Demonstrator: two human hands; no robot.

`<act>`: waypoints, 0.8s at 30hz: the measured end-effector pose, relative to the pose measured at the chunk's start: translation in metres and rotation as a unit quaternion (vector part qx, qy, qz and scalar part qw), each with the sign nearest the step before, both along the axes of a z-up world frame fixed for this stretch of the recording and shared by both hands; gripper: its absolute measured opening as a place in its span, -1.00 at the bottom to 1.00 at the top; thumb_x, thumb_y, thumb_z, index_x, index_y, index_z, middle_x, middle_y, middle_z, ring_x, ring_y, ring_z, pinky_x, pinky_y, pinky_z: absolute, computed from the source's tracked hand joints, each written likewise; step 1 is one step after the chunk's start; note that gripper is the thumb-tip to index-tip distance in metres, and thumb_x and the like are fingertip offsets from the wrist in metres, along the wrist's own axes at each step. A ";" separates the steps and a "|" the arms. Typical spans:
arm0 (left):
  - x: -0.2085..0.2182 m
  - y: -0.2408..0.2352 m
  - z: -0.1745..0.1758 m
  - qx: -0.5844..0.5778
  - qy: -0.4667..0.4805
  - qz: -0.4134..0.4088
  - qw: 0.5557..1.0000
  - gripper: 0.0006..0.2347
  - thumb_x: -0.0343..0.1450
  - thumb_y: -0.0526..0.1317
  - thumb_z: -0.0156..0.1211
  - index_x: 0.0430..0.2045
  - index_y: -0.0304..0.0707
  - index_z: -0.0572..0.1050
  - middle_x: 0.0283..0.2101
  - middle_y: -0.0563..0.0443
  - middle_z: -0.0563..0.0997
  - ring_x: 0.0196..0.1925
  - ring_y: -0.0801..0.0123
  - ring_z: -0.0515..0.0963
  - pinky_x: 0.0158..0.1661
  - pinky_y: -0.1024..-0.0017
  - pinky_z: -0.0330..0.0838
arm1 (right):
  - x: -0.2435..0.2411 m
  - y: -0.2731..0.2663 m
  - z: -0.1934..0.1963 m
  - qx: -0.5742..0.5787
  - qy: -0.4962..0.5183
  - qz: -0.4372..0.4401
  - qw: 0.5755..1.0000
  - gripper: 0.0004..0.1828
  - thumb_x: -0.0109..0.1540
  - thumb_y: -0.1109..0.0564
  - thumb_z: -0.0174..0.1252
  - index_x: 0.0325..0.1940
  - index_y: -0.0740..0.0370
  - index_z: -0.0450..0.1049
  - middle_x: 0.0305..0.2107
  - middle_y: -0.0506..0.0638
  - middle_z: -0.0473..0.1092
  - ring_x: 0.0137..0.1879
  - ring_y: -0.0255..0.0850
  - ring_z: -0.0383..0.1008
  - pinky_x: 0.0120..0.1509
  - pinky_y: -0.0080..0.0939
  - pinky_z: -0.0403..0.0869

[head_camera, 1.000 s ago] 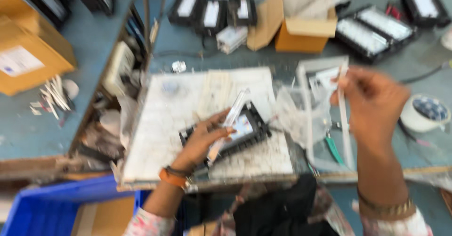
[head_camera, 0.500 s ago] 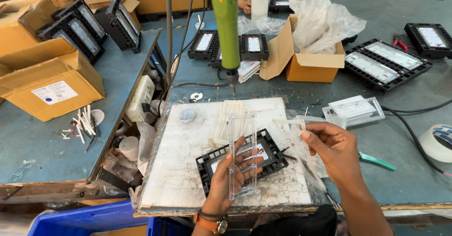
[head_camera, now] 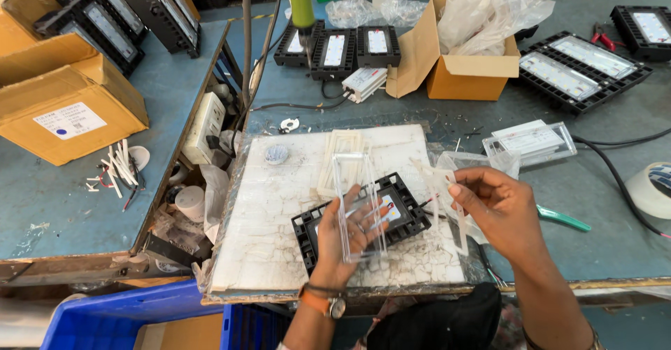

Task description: The person assembles an LED light fixture by placing a clear cover over the LED board, applying adhesive with a green caulking gun, and securing the cover with screws. The person handles the LED board, clear cover, and screws while working at a cluttered workbench.

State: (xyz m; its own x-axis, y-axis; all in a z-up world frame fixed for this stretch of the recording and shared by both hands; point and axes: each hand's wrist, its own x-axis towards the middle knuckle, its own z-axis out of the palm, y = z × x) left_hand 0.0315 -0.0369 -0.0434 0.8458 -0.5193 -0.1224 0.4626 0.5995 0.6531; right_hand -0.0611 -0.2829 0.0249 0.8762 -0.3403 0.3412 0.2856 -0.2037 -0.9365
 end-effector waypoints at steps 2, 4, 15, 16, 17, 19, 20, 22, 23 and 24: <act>0.008 -0.004 0.005 -0.003 0.011 -0.004 1.000 -0.37 0.47 0.13 -0.24 0.43 -0.22 0.09 0.15 -0.40 0.51 0.15 -0.09 0.57 0.10 0.10 0.54 | 0.000 -0.001 -0.001 -0.009 0.002 -0.002 1.000 -0.77 0.23 0.27 0.28 -0.05 0.42 0.55 -0.37 0.01 0.54 -0.32 -0.36 0.50 -0.25 -0.38 0.48; 0.013 -0.005 0.007 -0.003 0.022 -0.010 1.000 -0.40 0.49 0.11 -0.26 0.41 -0.23 0.11 0.16 -0.45 0.49 0.16 -0.10 0.57 0.11 0.08 0.51 | -0.002 -0.001 -0.002 -0.019 -0.004 -0.001 1.000 -0.78 0.24 0.26 0.28 -0.04 0.42 0.55 -0.37 0.01 0.53 -0.31 -0.36 0.50 -0.24 -0.39 0.48; 0.123 0.014 -0.021 0.023 0.036 -0.048 0.998 -0.45 0.48 0.15 -0.24 0.33 -0.12 0.18 0.21 -0.51 0.43 0.13 -0.26 0.56 0.10 -0.06 0.47 | 0.000 -0.011 -0.003 0.018 -0.037 0.022 0.999 -0.87 0.35 0.32 0.27 -0.03 0.42 0.53 -0.33 -0.01 0.50 -0.27 -0.36 0.51 -0.17 -0.38 0.49; 0.138 0.013 -0.023 0.041 0.034 -0.044 0.998 -0.45 0.45 0.16 -0.24 0.31 -0.08 0.19 0.20 -0.45 0.43 0.10 -0.22 0.58 0.05 -0.07 0.51 | 0.000 -0.011 -0.002 0.019 -0.044 0.029 0.998 -0.88 0.37 0.33 0.27 -0.03 0.42 0.52 -0.32 0.00 0.50 -0.27 -0.35 0.51 -0.16 -0.37 0.50; 0.152 0.010 -0.023 0.046 -0.006 -0.035 0.998 -0.44 0.49 0.15 -0.21 0.34 -0.16 0.20 0.19 -0.51 0.49 0.11 -0.22 0.61 0.04 0.01 0.50 | -0.001 -0.010 -0.002 0.020 -0.047 0.034 0.998 -0.88 0.37 0.33 0.27 -0.02 0.43 0.52 -0.30 0.01 0.51 -0.26 -0.34 0.51 -0.14 -0.36 0.51; 0.174 0.005 -0.019 0.062 -0.065 -0.019 0.996 -0.44 0.54 0.12 -0.16 0.37 -0.25 0.23 0.15 -0.58 0.56 0.10 -0.22 0.65 0.05 0.06 0.53 | 0.000 -0.009 0.001 0.023 -0.058 0.042 0.997 -0.87 0.39 0.34 0.28 0.00 0.44 0.51 -0.26 0.04 0.51 -0.25 -0.32 0.52 -0.11 -0.35 0.52; 0.181 0.001 -0.017 0.074 -0.084 -0.014 0.994 -0.45 0.54 0.09 -0.15 0.37 -0.27 0.25 0.13 -0.59 0.58 0.08 -0.21 0.66 0.07 0.04 0.57 | -0.001 -0.009 0.001 0.022 -0.059 0.046 0.997 -0.87 0.40 0.34 0.29 0.01 0.45 0.52 -0.28 0.04 0.51 -0.26 -0.32 0.52 -0.13 -0.36 0.52; 0.182 -0.001 -0.020 0.123 -0.094 -0.003 0.988 -0.49 0.52 0.05 -0.16 0.34 -0.23 0.25 0.07 -0.52 0.62 0.05 -0.15 0.67 0.02 0.00 0.61 | -0.003 -0.008 0.003 0.020 -0.063 0.052 0.996 -0.87 0.43 0.33 0.29 0.02 0.46 0.52 -0.32 0.06 0.51 -0.30 -0.33 0.52 -0.17 -0.38 0.52; 0.184 -0.002 -0.018 0.160 -0.087 0.002 0.983 -0.50 0.49 0.04 -0.18 0.31 -0.18 0.23 0.03 -0.45 0.64 0.04 -0.08 0.67 -0.05 -0.01 0.61 | -0.003 -0.008 0.003 0.022 -0.061 0.051 0.997 -0.87 0.42 0.33 0.29 0.02 0.46 0.52 -0.30 0.05 0.51 -0.30 -0.33 0.52 -0.15 -0.37 0.53; 0.186 -0.004 -0.018 0.196 -0.080 0.007 0.977 -0.52 0.47 0.03 -0.21 0.27 -0.12 0.22 0.00 -0.37 0.66 0.03 -0.02 0.67 -0.11 -0.02 0.61 | -0.003 -0.009 0.003 0.024 -0.059 0.049 0.997 -0.87 0.42 0.32 0.29 0.02 0.45 0.52 -0.28 0.05 0.51 -0.30 -0.33 0.53 -0.14 -0.35 0.53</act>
